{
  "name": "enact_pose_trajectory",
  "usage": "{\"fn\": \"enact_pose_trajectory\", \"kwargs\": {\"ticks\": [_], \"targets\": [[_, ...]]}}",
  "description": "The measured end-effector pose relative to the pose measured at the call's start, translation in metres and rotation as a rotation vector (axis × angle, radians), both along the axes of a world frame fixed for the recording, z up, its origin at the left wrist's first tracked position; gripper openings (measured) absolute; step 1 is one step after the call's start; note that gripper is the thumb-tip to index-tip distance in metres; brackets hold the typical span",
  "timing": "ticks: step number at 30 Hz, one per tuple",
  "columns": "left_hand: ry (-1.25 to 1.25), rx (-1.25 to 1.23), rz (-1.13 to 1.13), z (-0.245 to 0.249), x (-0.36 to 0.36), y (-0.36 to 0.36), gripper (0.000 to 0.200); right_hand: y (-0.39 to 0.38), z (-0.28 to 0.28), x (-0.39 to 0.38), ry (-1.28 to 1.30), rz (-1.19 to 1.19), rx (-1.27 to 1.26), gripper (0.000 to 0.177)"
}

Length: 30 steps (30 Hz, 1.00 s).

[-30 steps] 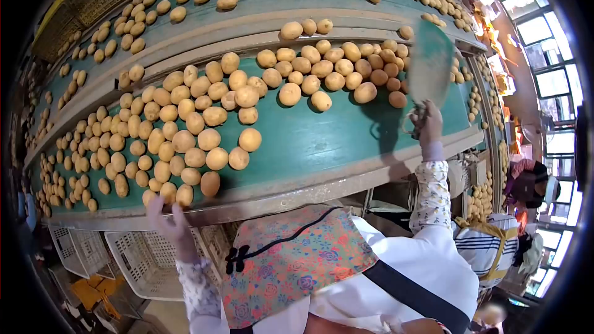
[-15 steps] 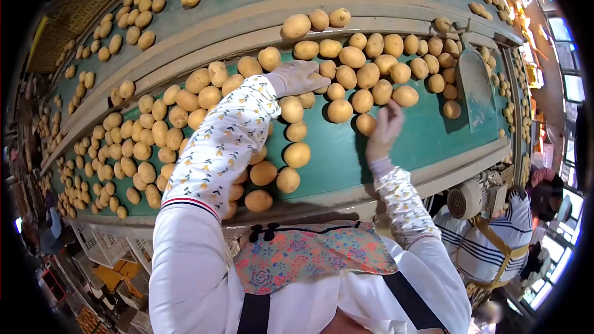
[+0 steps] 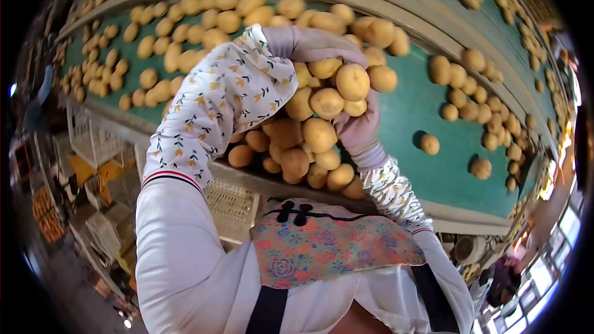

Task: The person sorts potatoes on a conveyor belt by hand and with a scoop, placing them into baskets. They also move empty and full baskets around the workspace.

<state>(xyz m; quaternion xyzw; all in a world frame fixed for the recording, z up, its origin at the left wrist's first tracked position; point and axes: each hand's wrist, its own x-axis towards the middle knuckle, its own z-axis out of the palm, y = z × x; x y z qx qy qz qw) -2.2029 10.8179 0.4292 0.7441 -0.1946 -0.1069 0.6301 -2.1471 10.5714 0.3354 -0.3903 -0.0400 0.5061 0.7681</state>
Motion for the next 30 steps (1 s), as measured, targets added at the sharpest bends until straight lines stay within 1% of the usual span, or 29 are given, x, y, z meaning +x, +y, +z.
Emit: {"fn": "enact_pose_trajectory", "kwargs": {"ticks": [1, 2, 4, 5, 7, 8, 9, 10, 11, 12, 13, 15, 16, 17, 18, 19, 20, 21, 22, 23, 24, 25, 27, 28, 29, 30], "targets": [[-0.05, 0.129, 0.06, 0.007, -0.043, 0.028, 0.058, 0.031, 0.006, -0.016, -0.433, 0.083, 0.003, 0.037], [-0.038, 0.243, 0.12, 0.015, -0.083, 0.05, 0.057, 0.063, 0.015, -0.032, -0.857, 0.079, -0.008, 0.037], [0.041, 0.47, 0.21, 0.036, -0.147, 0.072, 0.054, 0.102, 0.045, -0.086, -0.279, 0.351, 0.114, 0.041], [0.309, 0.46, 0.29, 0.057, -0.17, 0.068, 0.047, 0.122, 0.06, -0.113, -0.002, 0.449, 0.099, 0.045], [0.84, 0.416, 0.531, 0.095, -0.216, 0.063, 0.035, 0.141, 0.066, -0.167, -0.578, 0.551, 0.255, 0.047], [0.796, 0.24, 0.626, 0.073, -0.275, 0.073, 0.037, 0.151, 0.068, -0.194, -0.845, 0.53, 0.332, 0.049], [0.689, 0.449, 0.736, 0.056, -0.332, 0.072, 0.032, 0.157, 0.072, -0.2, -0.779, 0.76, 0.387, 0.045], [0.889, 0.574, 0.997, 0.057, -0.354, 0.058, 0.03, 0.153, 0.057, -0.214, -0.88, 0.506, 0.483, 0.044], [0.881, 0.68, 1.038, 0.06, -0.357, 0.06, 0.027, 0.15, 0.076, -0.183, -0.798, 0.734, 0.361, 0.043], [0.753, 1.172, 1.014, 0.058, -0.352, 0.052, 0.024, 0.142, 0.067, -0.165, -0.975, 0.503, 0.329, 0.044], [0.577, 0.934, 1.233, 0.032, -0.367, 0.055, 0.025, 0.134, 0.053, -0.141, -1.179, 0.275, 0.294, 0.044], [0.243, 0.43, 1.544, 0.004, -0.309, 0.035, 0.028, 0.101, 0.084, -0.041, -1.252, 0.29, -0.12, 0.036], [0.183, 0.415, 1.407, -0.011, -0.284, 0.032, 0.029, 0.076, 0.069, -0.004, -1.363, -0.016, -0.311, 0.031], [0.128, 0.423, 1.292, -0.019, -0.261, 0.025, 0.03, 0.045, 0.07, 0.04, -1.526, -0.261, -0.506, 0.034], [0.082, 0.29, 1.169, 0.0, -0.214, -0.015, 0.028, -0.008, 0.082, 0.084, -1.769, -0.432, -0.758, 0.038], [-0.054, 0.542, 0.97, 0.016, -0.175, -0.046, 0.031, -0.062, 0.08, 0.129, -1.808, -0.513, -1.034, 0.042], [-0.117, 0.615, 0.788, 0.011, -0.153, -0.063, 0.034, -0.105, 0.087, 0.158, -1.771, -0.69, -1.221, 0.035], [-0.05, 0.518, 0.665, 0.008, -0.132, -0.081, 0.038, -0.153, 0.088, 0.187, -1.702, -0.733, -1.467, 0.043], [-0.287, 0.613, 0.54, 0.008, -0.11, -0.097, 0.04, -0.208, 0.074, 0.219, -1.612, -0.769, -1.594, 0.056], [-0.286, 0.563, 0.407, 0.001, -0.088, -0.106, 0.047, -0.248, 0.077, 0.242, -1.301, -0.794, -1.519, 0.067], [-0.354, 0.6, 0.366, -0.003, -0.07, -0.118, 0.052, -0.262, 0.101, 0.244, -0.824, -0.883, -1.312, 0.072], [-0.426, 0.648, 0.327, -0.009, -0.053, -0.134, 0.058, -0.282, 0.098, 0.256, -0.828, -0.962, -1.321, 0.074], [-0.455, 0.699, 0.222, -0.016, -0.025, -0.152, 0.062, -0.313, 0.095, 0.28, -0.841, -1.099, -1.352, 0.079], [-0.461, 0.724, 0.178, -0.018, -0.009, -0.161, 0.064, -0.34, 0.072, 0.317, -0.937, -1.198, -1.336, 0.084], [-0.446, 0.773, 0.144, -0.028, 0.007, -0.171, 0.065, -0.359, 0.068, 0.348, -0.791, -1.18, -1.247, 0.084], [-0.43, 0.822, 0.108, -0.041, 0.019, -0.179, 0.065, -0.367, 0.075, 0.372, -0.643, -1.166, -1.167, 0.085]]}}
